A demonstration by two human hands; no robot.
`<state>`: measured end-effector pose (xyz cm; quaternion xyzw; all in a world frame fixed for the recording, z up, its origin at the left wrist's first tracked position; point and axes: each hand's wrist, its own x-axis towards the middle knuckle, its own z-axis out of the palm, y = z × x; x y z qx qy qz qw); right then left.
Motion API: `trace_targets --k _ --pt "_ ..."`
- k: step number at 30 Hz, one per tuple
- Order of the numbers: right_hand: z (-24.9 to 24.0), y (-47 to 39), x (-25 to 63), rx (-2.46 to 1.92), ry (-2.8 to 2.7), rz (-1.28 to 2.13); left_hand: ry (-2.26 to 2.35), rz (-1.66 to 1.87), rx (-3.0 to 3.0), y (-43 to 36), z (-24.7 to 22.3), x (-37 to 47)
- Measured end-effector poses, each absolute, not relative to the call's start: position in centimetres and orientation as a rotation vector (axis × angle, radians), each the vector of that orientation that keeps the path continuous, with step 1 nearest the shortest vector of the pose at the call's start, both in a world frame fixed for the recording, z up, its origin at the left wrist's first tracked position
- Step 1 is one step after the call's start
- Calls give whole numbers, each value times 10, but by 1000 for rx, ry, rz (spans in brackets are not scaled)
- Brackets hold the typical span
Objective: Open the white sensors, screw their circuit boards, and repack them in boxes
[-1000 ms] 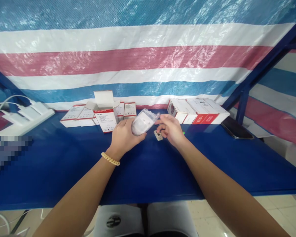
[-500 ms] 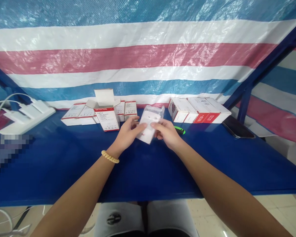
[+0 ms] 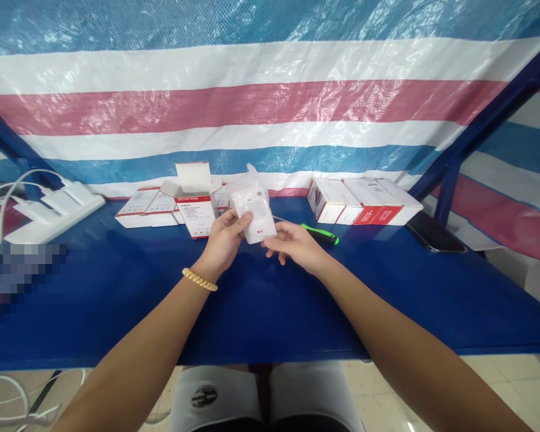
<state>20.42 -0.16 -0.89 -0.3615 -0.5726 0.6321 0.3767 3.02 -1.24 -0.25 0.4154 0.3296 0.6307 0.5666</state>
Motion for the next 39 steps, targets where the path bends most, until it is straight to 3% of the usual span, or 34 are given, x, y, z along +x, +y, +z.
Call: trace_targets --k 20,31,35,39 --pt "-15 -1 200 -802 -1262 1600 873 1434 1109 -15 -7 38" --pt "6 22 256 -822 -1551 1686 969 2072 834 -5 23 5" --pt "7 34 273 -694 -1221 1599 1125 1685 1107 -2 13 -1" --pt "2 33 268 -532 -1224 1615 1617 1346 1686 -2 -11 9"
